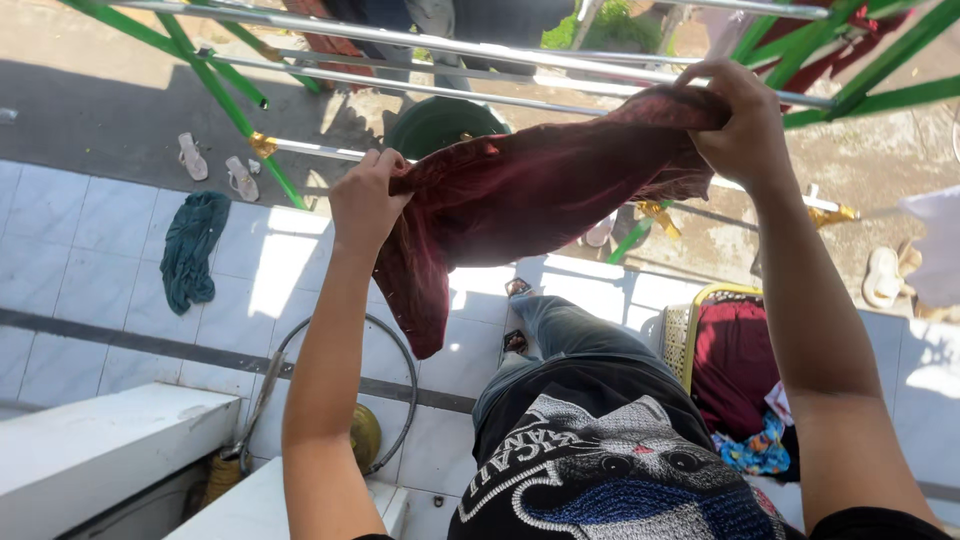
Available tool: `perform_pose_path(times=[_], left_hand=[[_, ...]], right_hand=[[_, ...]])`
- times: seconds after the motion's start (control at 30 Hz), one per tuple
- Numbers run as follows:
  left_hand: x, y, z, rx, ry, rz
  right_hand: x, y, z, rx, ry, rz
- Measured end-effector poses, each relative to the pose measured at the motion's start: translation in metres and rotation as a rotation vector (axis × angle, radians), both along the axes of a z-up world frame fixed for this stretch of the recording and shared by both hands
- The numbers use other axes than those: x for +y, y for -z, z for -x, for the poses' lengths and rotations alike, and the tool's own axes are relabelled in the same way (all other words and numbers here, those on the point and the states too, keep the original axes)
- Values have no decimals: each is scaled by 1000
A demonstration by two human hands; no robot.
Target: The person takes clothes from a laundry basket, places them on hangers, and hangs them on a drying rack. The person also drapes a towel over the rack and adjusts a jacket's zipper before hanging it.
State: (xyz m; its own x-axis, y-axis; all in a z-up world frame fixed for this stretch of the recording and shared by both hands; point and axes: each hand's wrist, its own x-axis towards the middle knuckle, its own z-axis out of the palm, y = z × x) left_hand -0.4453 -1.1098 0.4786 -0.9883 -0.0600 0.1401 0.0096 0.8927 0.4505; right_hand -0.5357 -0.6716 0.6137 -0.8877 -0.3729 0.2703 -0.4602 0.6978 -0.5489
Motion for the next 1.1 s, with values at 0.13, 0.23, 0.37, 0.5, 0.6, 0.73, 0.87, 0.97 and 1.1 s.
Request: perform_pose_path(times=[0.13,0.23,0.37,0.5,0.6,0.73,0.87,0.97,1.1], left_hand=[[20,3,9,307,35,62],[30,8,11,580,143,-199],[39,11,24,372,132,-248],[63,-2,27,389,521,-233],[85,-18,31,292,825,-364],[112,-41,52,-111,1004,-834],[147,-67,58,-403,942,-648],[180,-82,53,-56,743,-245],[219,-77,37,413,550,-326]], right_hand=[[8,11,-48,567,221,-461],[21,14,-76,595,135,-589],[56,7,-92,41,127,-464],[85,7,-114,681,384,-544],[100,-5,-134,438,505,-419],[129,-26,-144,297,350,-60],[156,-23,-153,537,399,-139],[178,-18,-163,464,450,-72],[204,-12,-176,174,455,112]])
